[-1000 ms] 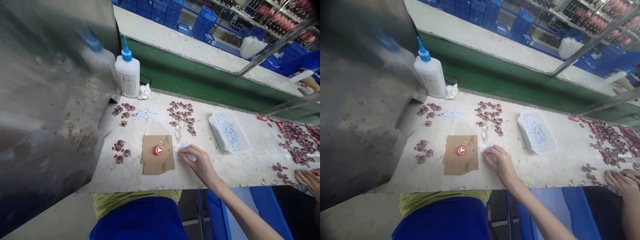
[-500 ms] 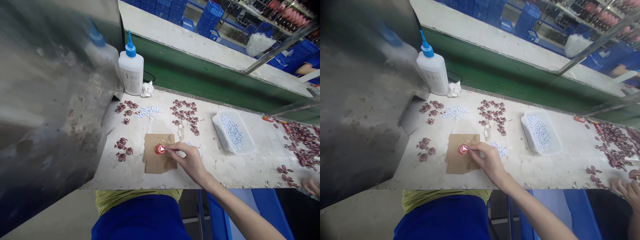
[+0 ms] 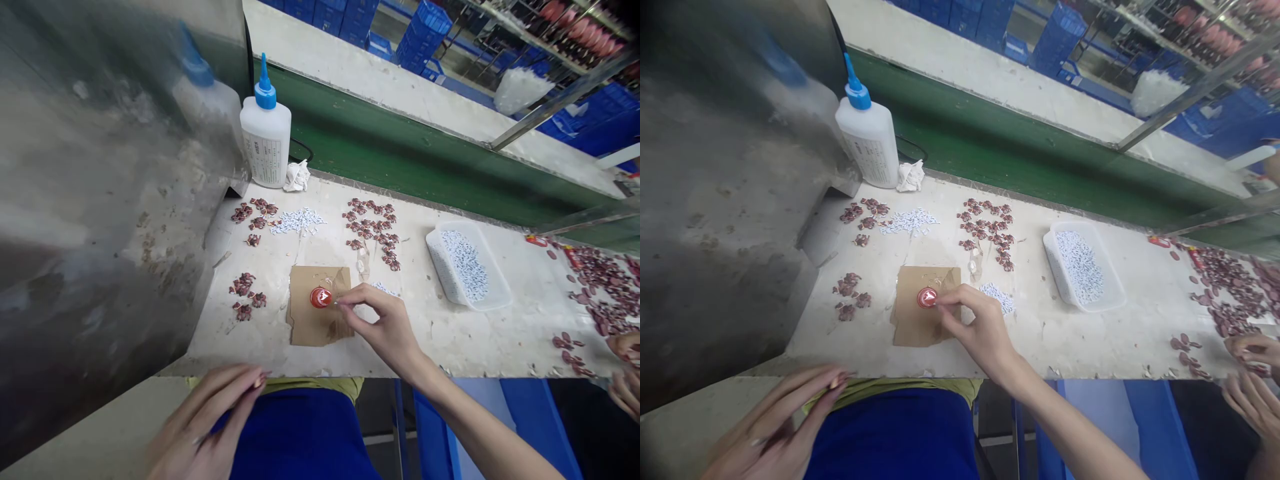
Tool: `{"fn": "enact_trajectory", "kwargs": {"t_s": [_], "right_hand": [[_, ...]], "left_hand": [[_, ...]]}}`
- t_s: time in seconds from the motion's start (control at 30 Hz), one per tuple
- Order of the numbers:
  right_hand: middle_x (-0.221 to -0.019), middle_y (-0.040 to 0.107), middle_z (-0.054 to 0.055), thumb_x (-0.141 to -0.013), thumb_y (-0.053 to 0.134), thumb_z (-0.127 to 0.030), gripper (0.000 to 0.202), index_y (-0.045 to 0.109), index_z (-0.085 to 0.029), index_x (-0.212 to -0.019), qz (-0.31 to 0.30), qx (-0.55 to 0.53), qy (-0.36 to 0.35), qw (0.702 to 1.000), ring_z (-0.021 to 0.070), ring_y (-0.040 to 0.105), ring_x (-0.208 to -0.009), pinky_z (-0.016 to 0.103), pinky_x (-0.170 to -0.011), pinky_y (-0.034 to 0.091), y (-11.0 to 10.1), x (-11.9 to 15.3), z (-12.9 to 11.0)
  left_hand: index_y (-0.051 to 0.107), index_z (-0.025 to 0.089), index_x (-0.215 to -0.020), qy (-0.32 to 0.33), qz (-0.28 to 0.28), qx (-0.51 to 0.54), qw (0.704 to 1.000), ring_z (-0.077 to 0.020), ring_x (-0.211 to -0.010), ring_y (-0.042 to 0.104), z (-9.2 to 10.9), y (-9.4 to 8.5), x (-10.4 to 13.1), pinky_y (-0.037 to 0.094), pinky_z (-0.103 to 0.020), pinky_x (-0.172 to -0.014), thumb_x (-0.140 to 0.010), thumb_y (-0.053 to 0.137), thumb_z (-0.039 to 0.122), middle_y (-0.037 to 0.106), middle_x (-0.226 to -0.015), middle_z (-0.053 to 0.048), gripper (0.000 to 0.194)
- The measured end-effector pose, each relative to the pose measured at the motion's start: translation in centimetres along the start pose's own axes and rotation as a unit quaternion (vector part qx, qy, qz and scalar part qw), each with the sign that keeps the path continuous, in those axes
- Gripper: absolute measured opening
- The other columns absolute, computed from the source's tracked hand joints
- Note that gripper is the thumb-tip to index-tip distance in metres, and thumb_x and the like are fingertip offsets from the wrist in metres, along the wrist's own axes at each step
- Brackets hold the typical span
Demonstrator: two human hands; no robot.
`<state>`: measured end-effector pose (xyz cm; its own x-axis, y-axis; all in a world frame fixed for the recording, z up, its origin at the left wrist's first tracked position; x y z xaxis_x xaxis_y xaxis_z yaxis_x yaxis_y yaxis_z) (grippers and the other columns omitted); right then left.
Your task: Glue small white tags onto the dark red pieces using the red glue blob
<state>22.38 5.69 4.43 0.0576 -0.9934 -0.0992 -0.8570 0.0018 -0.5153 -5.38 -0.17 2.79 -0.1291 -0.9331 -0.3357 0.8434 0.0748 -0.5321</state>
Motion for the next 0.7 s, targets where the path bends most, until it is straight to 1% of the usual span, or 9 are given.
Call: {"fn": "enact_trajectory", "kwargs": {"t_s": [0.03, 0.07, 0.1, 0.17, 0.23, 0.33, 0.47, 0.63, 0.7], "right_hand": [[-0.089, 0.076, 0.001, -0.092, 0.068, -0.014, 0.013, 0.075, -0.025, -0.093, -0.005, -0.024, 0.013, 1.000, 0.0185, 0.072, -0.082, 0.033, -0.075, 0.057, -0.1, 0.3, -0.7], [-0.089, 0.077, 0.001, -0.091, 0.068, -0.013, 0.014, 0.075, -0.025, -0.092, -0.011, -0.049, 0.025, 0.998, 0.0184, 0.072, -0.082, 0.033, -0.075, 0.057, -0.1, 0.5, -1.4], [-0.089, 0.077, 0.001, -0.090, 0.069, -0.012, 0.015, 0.075, -0.025, -0.091, -0.020, -0.072, 0.032, 0.997, 0.0184, 0.073, -0.082, 0.033, -0.076, 0.057, -0.1, 0.9, -2.1], [-0.090, 0.079, 0.001, -0.089, 0.071, -0.011, 0.016, 0.076, -0.025, -0.091, -0.034, -0.111, 0.033, 0.993, 0.0187, 0.074, -0.085, 0.033, -0.077, 0.059, 0.1, 1.5, -3.5], [-0.092, 0.080, 0.001, -0.089, 0.072, -0.011, 0.016, 0.077, -0.026, -0.094, -0.046, -0.142, 0.031, 0.988, 0.0184, 0.075, -0.088, 0.033, -0.080, 0.060, 0.4, 2.1, -4.5], [-0.094, 0.080, 0.001, -0.091, 0.073, -0.013, 0.014, 0.077, -0.025, -0.096, -0.063, -0.177, 0.047, 0.981, 0.0169, 0.076, -0.089, 0.031, -0.081, 0.061, 1.1, 2.7, -5.1], [-0.092, 0.080, 0.000, -0.092, 0.073, -0.014, 0.012, 0.077, -0.025, -0.094, -0.065, -0.190, 0.061, 0.978, 0.0151, 0.075, -0.084, 0.029, -0.077, 0.060, 1.7, 2.8, -4.8], [-0.091, 0.079, 0.000, -0.093, 0.072, -0.014, 0.013, 0.077, -0.025, -0.096, -0.084, -0.163, 0.049, 0.982, 0.0152, 0.075, -0.083, 0.028, -0.075, 0.061, 1.5, 2.7, -4.9], [-0.094, 0.078, 0.002, -0.095, 0.069, -0.014, 0.014, 0.076, -0.025, -0.102, -0.097, -0.131, 0.024, 0.986, 0.0162, 0.075, -0.084, 0.029, -0.074, 0.062, 1.4, 2.7, -5.2]], "left_hand": [[0.071, 0.020, -0.112, 0.046, 0.020, 0.017, 0.999, -0.0074, -0.090, 0.073, 1.0, 0.7, -0.8, 0.057, -0.014, -0.093, -0.087, 0.074, 0.010, 0.076, -0.105, 0.001, 0.028], [0.068, 0.021, -0.120, 0.037, 0.006, 0.027, 0.999, -0.0062, -0.091, 0.073, 1.7, 1.5, -1.7, 0.056, -0.014, -0.097, -0.087, 0.072, 0.005, 0.076, -0.105, 0.002, 0.037], [0.066, 0.021, -0.122, 0.025, 0.007, 0.044, 0.999, -0.0044, -0.088, 0.073, 2.2, 2.1, -2.4, 0.056, -0.011, -0.096, -0.087, 0.073, 0.006, 0.076, -0.103, 0.003, 0.038], [0.068, 0.025, -0.111, 0.027, -0.019, 0.070, 0.997, -0.0033, -0.087, 0.073, 3.1, 3.0, -3.5, 0.057, -0.010, -0.091, -0.087, 0.073, 0.007, 0.076, -0.099, 0.007, 0.031], [0.069, 0.026, -0.104, 0.026, -0.049, 0.102, 0.993, -0.0047, -0.088, 0.074, 3.4, 3.6, -4.1, 0.059, -0.011, -0.086, -0.088, 0.072, 0.008, 0.076, -0.097, 0.007, 0.024], [0.070, 0.027, -0.104, -0.006, -0.075, 0.139, 0.987, -0.0066, -0.088, 0.075, 3.2, 3.9, -4.2, 0.062, -0.013, -0.083, -0.089, 0.071, 0.009, 0.077, -0.099, 0.008, 0.023], [0.071, 0.031, -0.103, -0.038, -0.074, 0.151, 0.985, -0.0059, -0.089, 0.076, 2.9, 4.0, -4.1, 0.062, -0.013, -0.085, -0.089, 0.073, 0.012, 0.077, -0.100, 0.011, 0.023], [0.072, 0.030, -0.102, -0.037, -0.075, 0.146, 0.986, -0.0065, -0.088, 0.076, 3.0, 4.0, -4.0, 0.063, -0.013, -0.085, -0.088, 0.073, 0.011, 0.077, -0.100, 0.010, 0.024], [0.073, 0.029, -0.101, -0.035, -0.068, 0.146, 0.986, -0.0068, -0.086, 0.076, 2.9, 3.9, -4.0, 0.063, -0.013, -0.086, -0.086, 0.075, 0.011, 0.078, -0.099, 0.010, 0.024]]}}
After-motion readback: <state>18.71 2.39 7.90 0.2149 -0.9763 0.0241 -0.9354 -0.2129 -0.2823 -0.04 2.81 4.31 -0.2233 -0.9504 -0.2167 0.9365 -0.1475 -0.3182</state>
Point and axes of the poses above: each hand's wrist, its own x-axis away from the middle knuckle, its own y-axis out of the palm, z = x × y, the point moved 3 cm from there along -x, towards the middle knuckle
